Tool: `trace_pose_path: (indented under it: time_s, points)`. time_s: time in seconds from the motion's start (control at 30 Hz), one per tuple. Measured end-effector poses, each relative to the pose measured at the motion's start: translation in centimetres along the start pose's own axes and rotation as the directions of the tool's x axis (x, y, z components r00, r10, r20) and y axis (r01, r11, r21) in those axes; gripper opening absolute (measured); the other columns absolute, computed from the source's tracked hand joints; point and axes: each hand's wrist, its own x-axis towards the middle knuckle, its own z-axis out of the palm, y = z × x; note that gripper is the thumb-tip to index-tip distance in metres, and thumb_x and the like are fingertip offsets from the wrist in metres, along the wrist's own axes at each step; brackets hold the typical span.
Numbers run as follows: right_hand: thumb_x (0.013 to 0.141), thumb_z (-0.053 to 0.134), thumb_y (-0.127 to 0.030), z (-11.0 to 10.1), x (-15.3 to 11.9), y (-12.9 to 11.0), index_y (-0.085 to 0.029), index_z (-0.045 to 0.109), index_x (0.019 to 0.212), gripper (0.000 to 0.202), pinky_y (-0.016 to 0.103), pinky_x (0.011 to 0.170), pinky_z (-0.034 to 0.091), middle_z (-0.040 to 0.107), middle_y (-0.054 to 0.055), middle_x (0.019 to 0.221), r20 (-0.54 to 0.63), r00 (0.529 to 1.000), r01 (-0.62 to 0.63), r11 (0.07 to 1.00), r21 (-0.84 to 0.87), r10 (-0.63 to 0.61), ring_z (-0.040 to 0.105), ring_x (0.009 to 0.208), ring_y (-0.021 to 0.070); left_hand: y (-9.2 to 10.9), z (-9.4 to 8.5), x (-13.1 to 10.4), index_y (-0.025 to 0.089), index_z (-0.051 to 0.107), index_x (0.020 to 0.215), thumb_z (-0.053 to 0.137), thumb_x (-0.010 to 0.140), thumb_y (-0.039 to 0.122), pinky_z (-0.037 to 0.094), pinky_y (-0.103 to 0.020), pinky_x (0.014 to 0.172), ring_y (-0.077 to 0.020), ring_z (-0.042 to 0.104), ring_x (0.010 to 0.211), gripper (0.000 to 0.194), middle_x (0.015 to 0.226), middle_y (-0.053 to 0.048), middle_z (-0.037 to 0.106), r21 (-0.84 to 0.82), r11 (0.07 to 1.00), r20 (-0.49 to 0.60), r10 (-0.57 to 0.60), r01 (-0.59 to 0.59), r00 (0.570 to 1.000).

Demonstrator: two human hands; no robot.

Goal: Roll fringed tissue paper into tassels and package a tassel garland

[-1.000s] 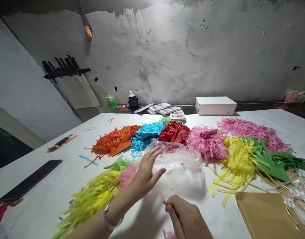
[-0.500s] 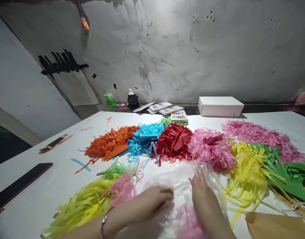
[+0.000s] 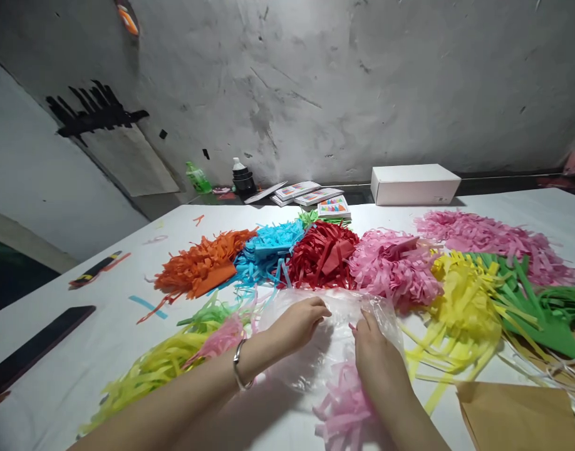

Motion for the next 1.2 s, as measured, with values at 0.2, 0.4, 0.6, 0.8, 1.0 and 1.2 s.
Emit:
trace_pose_path:
  time_s: [0.2, 0.4, 0.6, 0.8, 1.0, 1.2]
  points:
    - [0.102, 0.036, -0.021, -0.6, 0.2, -0.4, -0.016, 0.066, 0.101, 0.030, 0.031, 0.076, 0.052, 0.058, 0.016, 0.140, 0.141, 0.989, -0.050, 0.999, -0.013, 0.051, 0.069, 0.106, 0.0255, 0.4, 1.0, 2.2, 0.015, 0.074, 0.090, 0.056, 0.085, 0.005, 0.053, -0.031, 0.076, -0.0234, 0.067, 0.086, 0.021, 0.090, -0.009, 0.071, 0.079, 0.996, 0.102, 0.037, -0.045, 0.994]
    - [0.103, 0.032, -0.021, -1.3, 0.4, -1.0, -0.015, 0.065, 0.109, 0.034, 0.033, 0.080, 0.051, 0.055, 0.017, 0.144, 0.240, 0.967, -0.092, 0.996, 0.006, 0.087, 0.068, 0.109, 0.0281, 1.3, 1.4, 2.2, 0.014, 0.069, 0.086, 0.054, 0.085, 0.005, 0.053, -0.037, 0.077, -0.0272, 0.065, 0.089, 0.018, 0.092, -0.013, 0.069, 0.072, 0.997, 0.115, 0.000, -0.008, 0.993]
    - [0.103, 0.036, -0.019, -1.5, 0.5, -1.2, -0.017, 0.063, 0.102, 0.027, 0.029, 0.072, 0.048, 0.058, 0.015, 0.139, 0.229, 0.969, -0.108, 0.991, 0.075, 0.088, 0.070, 0.101, 0.0242, 2.5, 1.5, 2.0, 0.014, 0.066, 0.085, 0.054, 0.078, 0.000, 0.051, -0.039, 0.083, -0.0271, 0.063, 0.090, 0.019, 0.093, -0.013, 0.067, -0.158, 0.984, 0.002, -0.088, 0.087, 0.996]
    - [0.104, 0.036, -0.029, -3.3, 0.4, -2.4, -0.021, 0.060, 0.096, 0.026, 0.029, 0.065, 0.043, 0.067, 0.010, 0.114, 0.121, 0.992, -0.051, 0.961, 0.270, 0.019, 0.067, 0.084, 0.0204, 3.0, -1.0, -2.0, 0.015, 0.062, 0.100, 0.041, 0.094, 0.019, 0.052, -0.026, 0.062, -0.0153, 0.060, 0.067, 0.021, 0.078, -0.003, 0.060, -0.550, 0.816, -0.079, -0.260, 0.175, 0.963]
    - [0.106, 0.030, -0.037, -5.1, -0.8, -5.2, -0.023, 0.054, 0.082, 0.036, 0.025, 0.067, 0.042, 0.061, 0.000, 0.077, 0.056, 0.986, 0.104, 0.851, 0.515, -0.155, 0.060, 0.071, 0.0140, 4.7, -0.4, -6.8, 0.013, 0.062, 0.091, 0.070, 0.083, 0.046, 0.045, -0.020, 0.055, -0.0083, 0.050, 0.058, 0.035, 0.073, 0.002, 0.052, -0.985, 0.060, 0.119, -0.464, 0.165, 0.878]
    - [0.103, 0.036, -0.032, -4.4, -1.5, -6.7, -0.022, 0.049, 0.073, 0.035, 0.025, 0.057, 0.035, 0.054, -0.002, 0.066, 0.047, 0.984, 0.114, 0.813, 0.571, -0.171, 0.052, 0.058, 0.0126, 6.0, 0.3, -7.1, 0.013, 0.066, 0.082, 0.089, 0.065, 0.048, 0.041, -0.019, 0.054, -0.0061, 0.051, 0.055, 0.045, 0.069, 0.003, 0.057, -0.970, -0.235, 0.185, -0.550, 0.061, 0.815]
